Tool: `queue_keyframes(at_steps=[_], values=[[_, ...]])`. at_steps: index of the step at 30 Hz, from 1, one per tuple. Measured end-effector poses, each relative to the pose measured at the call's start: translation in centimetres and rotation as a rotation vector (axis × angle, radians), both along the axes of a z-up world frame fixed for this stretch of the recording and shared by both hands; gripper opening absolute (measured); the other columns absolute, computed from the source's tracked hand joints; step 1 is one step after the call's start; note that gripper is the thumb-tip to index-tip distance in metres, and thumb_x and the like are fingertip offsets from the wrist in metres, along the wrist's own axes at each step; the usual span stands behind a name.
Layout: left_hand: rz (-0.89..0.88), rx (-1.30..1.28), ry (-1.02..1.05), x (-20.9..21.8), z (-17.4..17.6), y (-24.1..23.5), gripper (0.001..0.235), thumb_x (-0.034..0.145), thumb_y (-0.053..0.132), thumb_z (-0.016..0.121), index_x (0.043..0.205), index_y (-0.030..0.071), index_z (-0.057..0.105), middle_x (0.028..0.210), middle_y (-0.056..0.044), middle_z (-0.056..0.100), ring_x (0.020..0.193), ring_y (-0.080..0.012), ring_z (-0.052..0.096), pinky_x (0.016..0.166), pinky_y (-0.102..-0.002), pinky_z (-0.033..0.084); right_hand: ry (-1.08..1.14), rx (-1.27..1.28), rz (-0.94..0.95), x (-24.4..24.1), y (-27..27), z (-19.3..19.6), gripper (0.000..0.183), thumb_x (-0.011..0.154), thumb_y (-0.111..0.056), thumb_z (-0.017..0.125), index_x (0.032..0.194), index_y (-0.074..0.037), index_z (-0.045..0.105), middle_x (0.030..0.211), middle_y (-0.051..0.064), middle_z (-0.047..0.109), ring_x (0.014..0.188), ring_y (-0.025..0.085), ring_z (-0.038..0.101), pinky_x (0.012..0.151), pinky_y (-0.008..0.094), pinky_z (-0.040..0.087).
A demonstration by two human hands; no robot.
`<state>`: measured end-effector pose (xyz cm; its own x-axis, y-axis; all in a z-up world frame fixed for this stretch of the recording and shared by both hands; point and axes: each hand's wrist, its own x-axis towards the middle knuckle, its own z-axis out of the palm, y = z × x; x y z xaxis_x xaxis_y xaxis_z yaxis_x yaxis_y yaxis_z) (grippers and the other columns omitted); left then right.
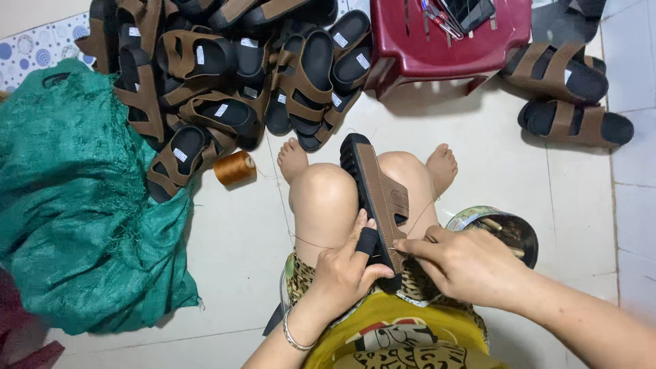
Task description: The person sits on the floor and sews a brown sandal using a needle and thread. They repeatedly pull the thread through the sandal strap and sole, occasionally picking up a pair of scissors to cut the thread.
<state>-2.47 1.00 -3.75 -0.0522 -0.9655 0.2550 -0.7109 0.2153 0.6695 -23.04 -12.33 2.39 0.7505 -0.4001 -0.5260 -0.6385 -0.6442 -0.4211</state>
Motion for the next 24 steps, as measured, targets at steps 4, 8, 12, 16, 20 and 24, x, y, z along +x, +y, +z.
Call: queue_keyframes(at_steps=[4, 8, 12, 16, 20, 24], values=[[0.012, -0.049, 0.050, 0.1, -0.4, -0.6, 0.071, 0.086, 0.041, 0.082, 0.121, -0.017, 0.059, 0.138, -0.037, 0.056, 0.132, -0.0402, 0.060, 0.078, -0.044, 0.065, 0.071, 0.124, -0.058, 2.2, -0.5, -0.1, 0.026, 0.099, -0.040, 0.047, 0.122, -0.029, 0.053, 0.108, 0.006, 0.072, 0.085, 0.042, 0.071, 0.068, 0.059, 0.054], [0.045, -0.025, 0.047, -0.4, -0.7, 0.0, 0.083, 0.084, 0.046, 0.082, 0.131, -0.015, 0.051, 0.139, -0.037, 0.056, 0.131, -0.0414, 0.061, 0.088, -0.045, 0.064, 0.110, 0.154, -0.057, 4.0, -0.5, 0.8, 0.024, 0.103, -0.043, 0.044, 0.107, -0.019, 0.045, 0.088, 0.013, 0.070, 0.070, 0.050, 0.066, 0.062, 0.060, 0.051], [0.127, 0.180, 0.099, -0.2, 0.5, 0.5, 0.059, 0.081, 0.047, 0.083, 0.101, -0.001, 0.057, 0.126, -0.015, 0.057, 0.098, -0.0330, 0.070, 0.061, -0.052, 0.058, -0.052, 0.274, -0.140, 2.0, -1.2, -0.2, 0.044, 0.098, -0.050, 0.045, 0.138, -0.031, 0.044, 0.124, 0.006, 0.074, 0.098, 0.041, 0.073, 0.075, 0.053, 0.055], [0.079, 0.396, 0.754, 3.0, 2.7, 0.6, 0.011, 0.091, 0.013, 0.075, 0.088, 0.004, 0.071, 0.103, -0.005, 0.071, 0.096, -0.0167, 0.066, 0.090, -0.029, 0.053, -0.132, 0.263, -0.094, 0.1, -1.3, -1.5, 0.052, 0.098, -0.049, 0.049, 0.146, -0.031, 0.045, 0.134, 0.003, 0.071, 0.110, 0.034, 0.071, 0.085, 0.049, 0.056], [0.019, 0.552, 1.435, 2.7, 1.9, 0.8, 0.016, 0.100, 0.006, 0.067, 0.111, -0.005, 0.070, 0.090, -0.016, 0.061, 0.060, -0.0148, 0.061, 0.051, -0.021, 0.052, -0.223, 0.187, -0.083, -0.2, -0.5, -2.3, 0.051, 0.098, -0.046, 0.051, 0.145, -0.027, 0.048, 0.127, 0.004, 0.074, 0.106, 0.033, 0.073, 0.080, 0.049, 0.059], [-0.001, 0.731, 0.333, 0.3, 1.8, -0.4, 0.017, 0.104, 0.019, 0.053, 0.094, 0.006, 0.050, 0.079, -0.013, 0.060, 0.065, -0.0325, 0.059, 0.059, -0.047, 0.049, -0.554, 0.025, -0.052, -0.7, 0.0, -2.6, 0.041, 0.099, -0.030, 0.058, 0.137, -0.014, 0.061, 0.113, 0.008, 0.078, 0.098, 0.025, 0.077, 0.074, 0.041, 0.062]])
